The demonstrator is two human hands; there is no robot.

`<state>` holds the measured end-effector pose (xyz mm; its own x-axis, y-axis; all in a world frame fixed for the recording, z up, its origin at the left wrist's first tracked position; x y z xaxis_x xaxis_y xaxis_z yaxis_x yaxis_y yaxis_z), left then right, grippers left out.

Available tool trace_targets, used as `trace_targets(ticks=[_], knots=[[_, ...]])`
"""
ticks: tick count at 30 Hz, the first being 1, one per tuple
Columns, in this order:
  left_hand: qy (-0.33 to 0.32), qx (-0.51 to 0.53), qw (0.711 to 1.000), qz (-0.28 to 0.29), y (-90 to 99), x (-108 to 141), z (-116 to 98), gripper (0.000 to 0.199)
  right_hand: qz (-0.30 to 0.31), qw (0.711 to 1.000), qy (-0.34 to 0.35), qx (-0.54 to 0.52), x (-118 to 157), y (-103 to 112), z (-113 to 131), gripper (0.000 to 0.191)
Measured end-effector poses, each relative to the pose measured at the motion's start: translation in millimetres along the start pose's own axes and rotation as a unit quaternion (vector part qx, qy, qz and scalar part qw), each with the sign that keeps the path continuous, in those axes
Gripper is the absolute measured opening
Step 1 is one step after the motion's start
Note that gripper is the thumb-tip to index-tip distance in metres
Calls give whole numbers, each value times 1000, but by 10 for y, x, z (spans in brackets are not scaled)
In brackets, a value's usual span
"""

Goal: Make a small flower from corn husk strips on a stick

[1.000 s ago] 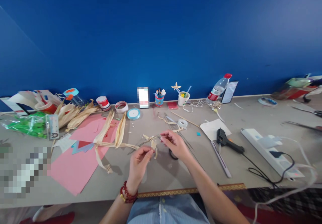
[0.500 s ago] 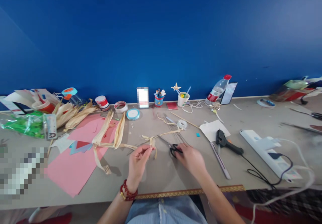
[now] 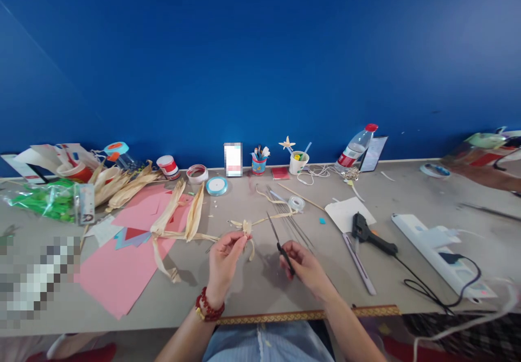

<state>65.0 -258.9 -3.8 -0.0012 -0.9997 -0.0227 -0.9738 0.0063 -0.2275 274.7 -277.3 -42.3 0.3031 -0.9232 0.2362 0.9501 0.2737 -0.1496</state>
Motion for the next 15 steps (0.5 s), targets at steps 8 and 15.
trace_targets(ticks=[8, 15], knots=[[-6, 15, 1000, -4, -45, 11, -7, 16, 13, 996, 66, 62, 55, -414, 5, 47], [-36, -45, 998, -2, -29, 23, -20, 16, 21, 996, 56, 66, -3, -579, -49, 48]])
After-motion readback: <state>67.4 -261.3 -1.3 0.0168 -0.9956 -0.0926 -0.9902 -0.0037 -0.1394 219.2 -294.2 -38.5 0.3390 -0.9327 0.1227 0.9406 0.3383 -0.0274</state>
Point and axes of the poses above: each hand's wrist, its own x-axis away from the middle knuckle, its own y-axis out of the back of the hand, z = x × y, the point moved 7 cm from there along -x, towards the middle knuckle, and after that the axes turned 8 degrees about z, right-handed, at the moved point
